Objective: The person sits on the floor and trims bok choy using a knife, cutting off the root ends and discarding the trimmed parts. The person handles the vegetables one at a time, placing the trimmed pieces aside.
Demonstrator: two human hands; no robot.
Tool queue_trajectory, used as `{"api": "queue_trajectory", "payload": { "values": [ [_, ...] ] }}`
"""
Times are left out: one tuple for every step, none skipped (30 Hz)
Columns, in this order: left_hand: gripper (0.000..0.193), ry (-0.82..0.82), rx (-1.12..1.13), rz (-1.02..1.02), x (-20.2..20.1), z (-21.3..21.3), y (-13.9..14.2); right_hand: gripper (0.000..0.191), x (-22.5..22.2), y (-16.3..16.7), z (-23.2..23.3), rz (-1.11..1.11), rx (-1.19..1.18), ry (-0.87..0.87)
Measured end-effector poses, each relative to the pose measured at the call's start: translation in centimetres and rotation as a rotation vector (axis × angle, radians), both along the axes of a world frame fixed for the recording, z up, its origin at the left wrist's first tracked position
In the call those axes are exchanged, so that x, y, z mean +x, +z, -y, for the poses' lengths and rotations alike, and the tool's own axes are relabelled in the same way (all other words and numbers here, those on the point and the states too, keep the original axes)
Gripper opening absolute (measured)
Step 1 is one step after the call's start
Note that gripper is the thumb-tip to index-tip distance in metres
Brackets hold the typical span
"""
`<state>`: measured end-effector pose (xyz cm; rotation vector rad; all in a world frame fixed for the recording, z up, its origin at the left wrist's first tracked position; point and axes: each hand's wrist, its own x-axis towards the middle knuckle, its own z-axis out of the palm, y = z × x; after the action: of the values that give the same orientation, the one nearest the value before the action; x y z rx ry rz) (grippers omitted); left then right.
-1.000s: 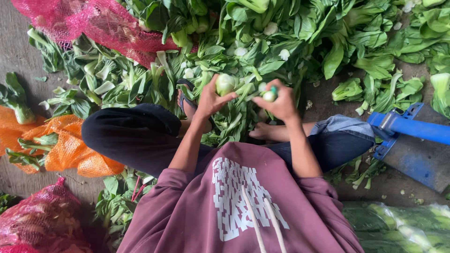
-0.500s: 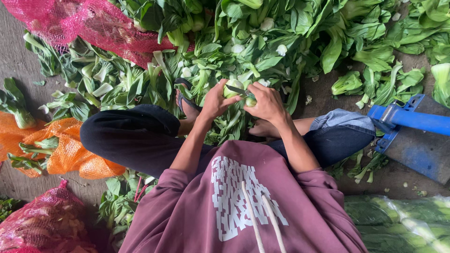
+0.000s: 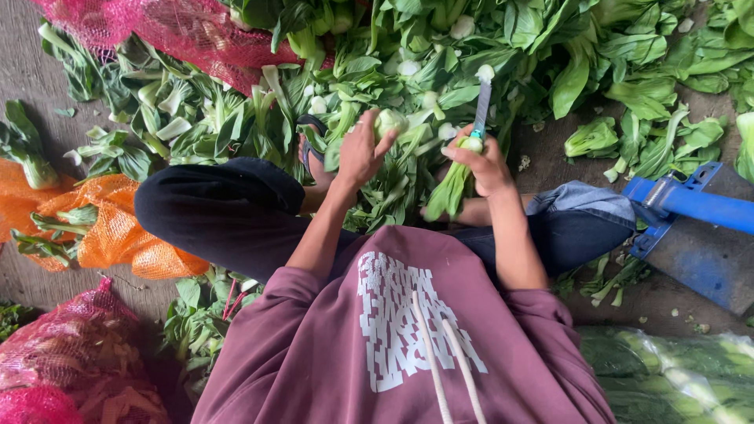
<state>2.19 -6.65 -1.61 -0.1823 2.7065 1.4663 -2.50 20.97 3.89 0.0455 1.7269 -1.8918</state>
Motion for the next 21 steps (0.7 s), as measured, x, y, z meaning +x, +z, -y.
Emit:
{"api": "queue_trajectory", "payload": {
  "values": [
    [0.062, 0.083, -0.198, -0.002, -0.1, -0.4, -0.1, 0.030, 0.6, -0.3, 0.8, 0.047, -0.056, -0.022],
    [0.061, 0.102, -0.016, 0.029, -0.1, -0.8, -0.2, 0.031, 1.2, -0.6, 1.6, 0.092, -0.114, -0.045],
    [0.061, 0.116, 0.166, 0.059, 0.1, -1.3, -0.2, 0.034, 1.9, -1.0, 2.9, 0.093, -0.121, -0.055],
    [0.061, 0.127, 0.347, 0.090, 0.3, -1.7, -0.1, 0.038, 2.5, -1.6, 4.1, 0.096, -0.131, -0.067],
    [0.058, 0.084, 0.279, 0.031, 0.6, -2.1, 0.0, 0.041, 2.9, -2.0, 4.9, 0.104, -0.139, -0.079],
    [0.055, 0.042, 0.214, -0.023, 1.0, -2.4, 0.1, 0.041, 3.2, -2.5, 5.5, 0.011, -0.071, -0.064],
    [0.053, 0.000, 0.150, -0.080, 1.2, -2.3, 0.1, 0.040, 3.2, -2.9, 5.7, -0.084, -0.002, -0.045],
    [0.052, -0.038, 0.251, 0.039, 1.5, -2.1, 0.1, 0.040, 3.1, -3.2, 5.7, -0.180, 0.066, -0.025],
    [0.052, -0.077, 0.357, 0.158, 1.6, -1.7, 0.0, 0.042, 2.9, -3.5, 5.4, -0.204, 0.150, 0.034],
    [0.053, -0.118, 0.464, 0.273, 1.6, -1.1, -0.2, 0.043, 2.5, -3.6, 4.7, -0.230, 0.236, 0.094],
    [0.052, -0.142, 0.492, 0.293, 1.4, -0.6, -0.4, 0.045, 2.2, -3.6, 4.1, -0.256, 0.323, 0.154],
    [0.052, -0.165, 0.521, 0.315, 1.1, 0.2, -0.6, 0.046, 1.9, -3.6, 3.3, -0.228, 0.315, 0.168],
    [0.051, -0.186, 0.549, 0.336, 0.8, 0.9, -0.8, 0.047, 1.6, -3.4, 2.6, -0.199, 0.307, 0.182],
    [0.051, -0.089, 0.471, 0.326, 0.3, 1.5, -0.9, 0.049, 1.3, -3.3, 2.0, -0.172, 0.297, 0.193],
    [0.051, 0.003, 0.392, 0.316, -0.2, 2.1, -1.0, 0.052, 1.1, -3.1, 1.4, -0.083, 0.159, 0.166],
    [0.051, 0.088, 0.315, 0.308, -0.6, 2.4, -1.0, 0.056, 1.0, -2.9, 1.1, 0.008, 0.023, 0.133],
    [0.049, 0.080, 0.398, 0.305, -1.0, 2.6, -0.9, 0.061, 0.9, -2.9, 0.8, 0.098, -0.111, 0.098],
    [0.047, 0.074, 0.478, 0.302, -1.2, 2.6, -0.9, 0.066, 0.9, -3.0, 0.8, 0.106, -0.162, 0.076],
    [0.045, 0.068, 0.559, 0.297, -1.3, 2.3, -0.8, 0.072, 0.9, -3.2, 0.9, 0.111, -0.212, 0.054],
    [0.041, 0.042, 0.682, 0.396, -1.3, 1.8, -0.7, 0.078, 0.9, -3.5, 1.1, 0.115, -0.262, 0.034],
    [0.039, 0.020, 0.803, 0.492, -1.2, 1.2, -0.8, 0.079, 0.9, -3.9, 1.3, 0.135, -0.279, 0.047]
  ]
}}
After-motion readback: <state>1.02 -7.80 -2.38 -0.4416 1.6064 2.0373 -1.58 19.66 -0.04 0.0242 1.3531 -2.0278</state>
